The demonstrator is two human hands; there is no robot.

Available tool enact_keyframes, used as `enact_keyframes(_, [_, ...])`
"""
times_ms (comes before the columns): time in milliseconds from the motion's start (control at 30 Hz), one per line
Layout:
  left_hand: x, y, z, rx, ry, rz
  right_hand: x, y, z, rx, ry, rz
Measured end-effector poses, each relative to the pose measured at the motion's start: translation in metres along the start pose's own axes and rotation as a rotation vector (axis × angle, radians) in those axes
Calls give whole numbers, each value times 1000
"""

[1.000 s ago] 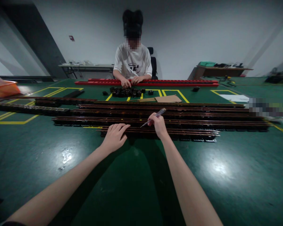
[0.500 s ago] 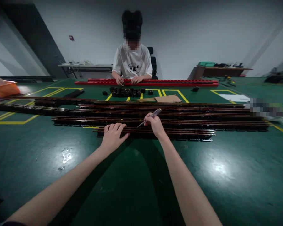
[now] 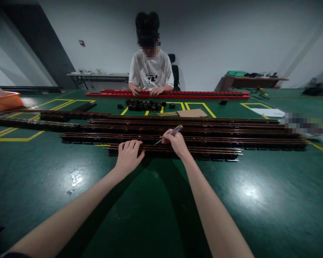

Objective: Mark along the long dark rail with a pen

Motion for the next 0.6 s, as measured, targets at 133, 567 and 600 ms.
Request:
enact_keyframes(133, [-1, -1, -1, 7, 2, 7, 1, -1, 0, 9, 13, -2])
enact_keyframes(567, [-1, -3, -1, -10, 13, -4, 13, 3, 5, -7, 104, 1])
enact_keyframes(600, [-2, -3, -1, -19, 19, -4, 13, 3, 5, -10, 107, -1])
Point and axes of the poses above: each hand's wrist, its own z-axis towards the middle knuckle, its own x-axis out of the back of the hand, y = z × x, the point moved 5 cm from there along z, towards the middle knuckle, and after that the axes turned 11 degrees about y, right-handed, at the moved point
